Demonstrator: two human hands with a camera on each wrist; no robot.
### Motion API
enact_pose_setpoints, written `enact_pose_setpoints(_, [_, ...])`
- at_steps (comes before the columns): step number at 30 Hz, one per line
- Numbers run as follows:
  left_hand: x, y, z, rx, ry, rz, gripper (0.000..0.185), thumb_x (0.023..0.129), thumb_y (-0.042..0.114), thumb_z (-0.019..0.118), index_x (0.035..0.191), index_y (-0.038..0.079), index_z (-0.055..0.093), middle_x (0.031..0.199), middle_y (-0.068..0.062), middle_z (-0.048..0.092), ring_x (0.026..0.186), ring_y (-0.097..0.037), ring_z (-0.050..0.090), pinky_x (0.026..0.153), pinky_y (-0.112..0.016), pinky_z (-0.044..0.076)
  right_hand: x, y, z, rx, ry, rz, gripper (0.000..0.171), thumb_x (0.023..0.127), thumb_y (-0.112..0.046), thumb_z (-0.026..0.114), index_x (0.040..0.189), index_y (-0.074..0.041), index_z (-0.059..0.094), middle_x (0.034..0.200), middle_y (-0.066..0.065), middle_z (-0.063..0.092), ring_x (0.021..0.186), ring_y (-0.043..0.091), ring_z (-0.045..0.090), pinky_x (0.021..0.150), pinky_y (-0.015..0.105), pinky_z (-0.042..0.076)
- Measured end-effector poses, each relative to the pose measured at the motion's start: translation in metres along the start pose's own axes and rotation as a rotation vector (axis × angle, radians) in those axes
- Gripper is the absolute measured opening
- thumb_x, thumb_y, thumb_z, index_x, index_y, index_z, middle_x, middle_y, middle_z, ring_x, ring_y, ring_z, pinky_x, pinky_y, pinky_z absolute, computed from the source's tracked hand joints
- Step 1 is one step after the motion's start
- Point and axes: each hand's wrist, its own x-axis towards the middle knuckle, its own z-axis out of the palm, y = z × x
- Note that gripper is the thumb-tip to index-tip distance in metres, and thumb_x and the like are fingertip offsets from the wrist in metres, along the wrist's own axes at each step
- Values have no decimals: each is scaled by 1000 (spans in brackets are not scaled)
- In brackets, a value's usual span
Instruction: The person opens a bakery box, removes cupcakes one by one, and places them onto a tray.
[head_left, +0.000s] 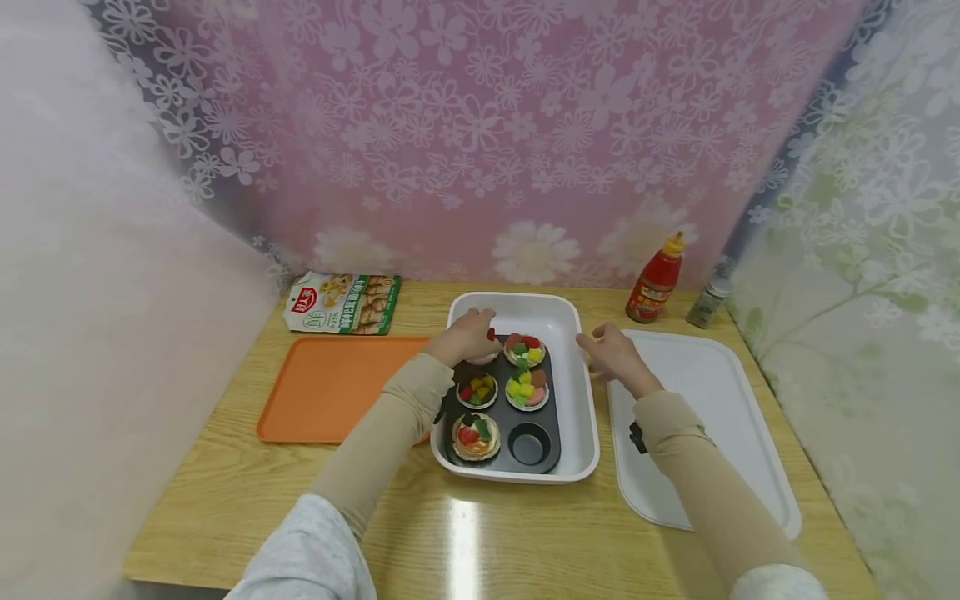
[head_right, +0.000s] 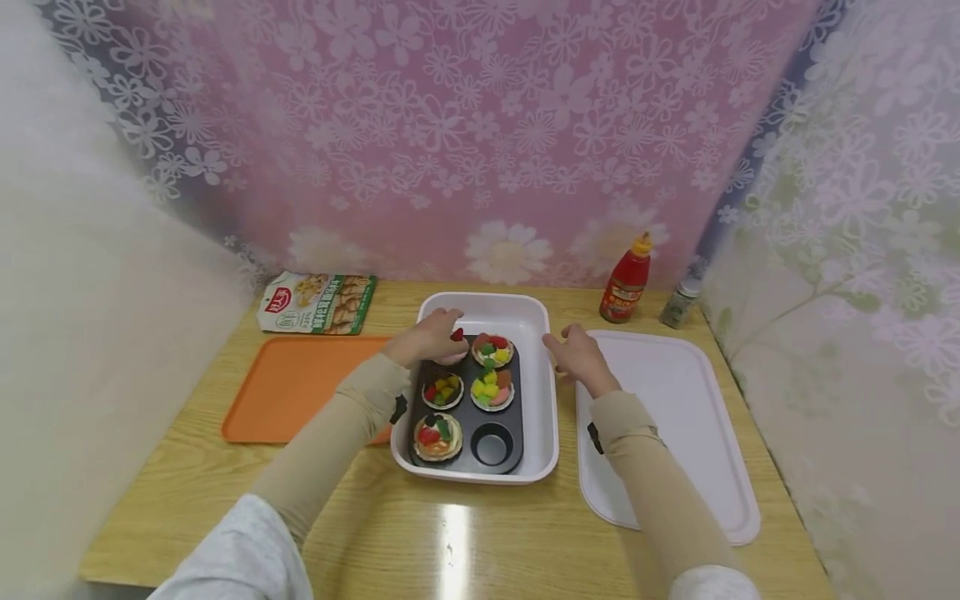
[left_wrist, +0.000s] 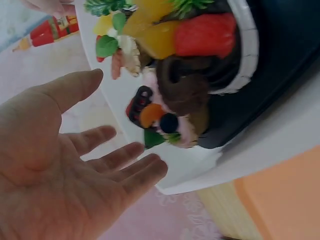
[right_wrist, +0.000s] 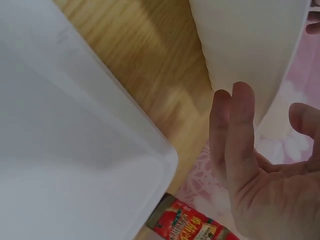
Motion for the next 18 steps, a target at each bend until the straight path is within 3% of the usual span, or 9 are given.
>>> enact_pose_setpoints(5, [0,-8,8,18,15,-43,78,103,32,67,166,8,27,161,-22,39,138,-35,51,114,-45,47,5,4,8,18,0,28,69,109,-45,48,150,9,36,143,33,51,115,40,68,88,45,65])
enact_pose_setpoints(13, [3,-14,21,91,17,-53,51,99,32,72,139,6,53,131,-17,55,107,-29,58,93,-40,51,5,1,17,19,11,17,62,111,-40,46,149,9,41,148,31,50,127,40,60,98,47,61])
enact_pose_setpoints(18, [3,-12,23,141,16,-81,52,98,32,74,139,8,55,131,-16,56,111,-30,60,98,-41,53,9,-1,20,9,16,2,56,110,-37,47,145,7,46,144,29,53,121,35,57,88,39,58])
